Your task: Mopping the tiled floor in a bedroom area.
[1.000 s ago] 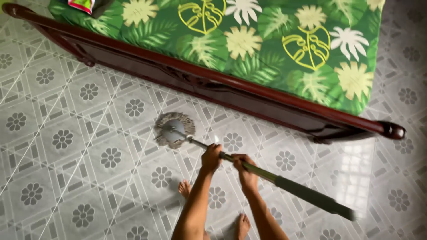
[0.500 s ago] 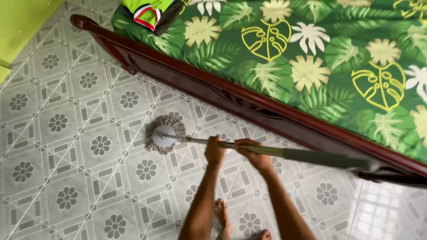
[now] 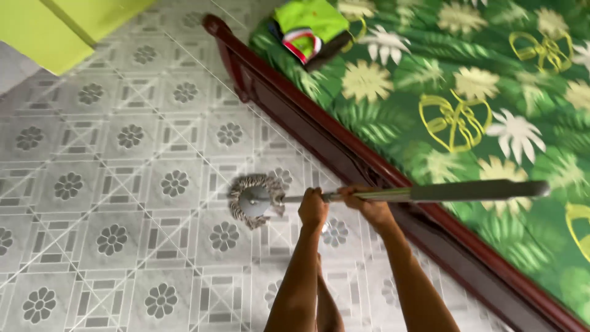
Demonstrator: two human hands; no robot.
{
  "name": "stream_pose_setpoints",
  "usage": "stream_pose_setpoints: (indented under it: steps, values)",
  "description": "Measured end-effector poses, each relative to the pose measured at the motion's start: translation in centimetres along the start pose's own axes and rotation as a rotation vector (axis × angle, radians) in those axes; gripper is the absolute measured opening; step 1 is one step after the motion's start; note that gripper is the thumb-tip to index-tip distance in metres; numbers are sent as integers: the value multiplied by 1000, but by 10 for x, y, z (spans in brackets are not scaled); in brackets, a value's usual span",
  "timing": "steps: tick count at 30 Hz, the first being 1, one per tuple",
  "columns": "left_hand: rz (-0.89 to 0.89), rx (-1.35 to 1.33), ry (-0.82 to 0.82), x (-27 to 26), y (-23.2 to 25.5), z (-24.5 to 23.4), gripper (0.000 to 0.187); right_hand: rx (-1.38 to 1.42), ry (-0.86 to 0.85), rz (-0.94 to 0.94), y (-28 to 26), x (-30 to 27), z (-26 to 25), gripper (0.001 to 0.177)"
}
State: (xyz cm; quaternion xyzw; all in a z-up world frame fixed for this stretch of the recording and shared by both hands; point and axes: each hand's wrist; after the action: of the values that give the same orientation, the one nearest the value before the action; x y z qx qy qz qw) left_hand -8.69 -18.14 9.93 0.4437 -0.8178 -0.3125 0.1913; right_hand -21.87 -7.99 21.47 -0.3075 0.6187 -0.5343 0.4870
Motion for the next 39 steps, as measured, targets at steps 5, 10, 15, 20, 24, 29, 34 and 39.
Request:
stream_pose_setpoints:
  steps: [5,10,15,20,24,29,34,39]
  values:
    - [-93,62,82,38,-131,26,30,-33,-62,12,78,80,50,16]
    - [-22,230,58,64,-281,-32,17,-104,-103,195,55,140,176,10]
    - [32,162,114,65,-304,-101,23,-243,-217,-80,32,164,226,14]
    - [74,135,162,98,-218,-92,31,-318,-298,-33,-78,170,161,17]
    - [98,142,164,119,-118,-102,29,-494,-248,30,-113,168,108,20]
    - [52,84,47,119,-158,-120,32,-425,-173,85,-119,174,156,18]
    - [-47,99,99,115,-217,-175,32,-435,-207,53,-107,200,231,16]
    - [99,175,106,86,-283,-186,38,-368,-289,131,-58,201,281,20]
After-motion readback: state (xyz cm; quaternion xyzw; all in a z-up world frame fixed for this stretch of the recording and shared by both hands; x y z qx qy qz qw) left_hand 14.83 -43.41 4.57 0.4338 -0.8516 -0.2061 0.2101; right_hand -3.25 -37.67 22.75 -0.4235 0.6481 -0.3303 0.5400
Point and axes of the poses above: each hand's wrist, its own x-axis towards the middle knuckle, its own z-axis out of the palm, y = z × x, and after that the axes turned 8 degrees about z, right-handed
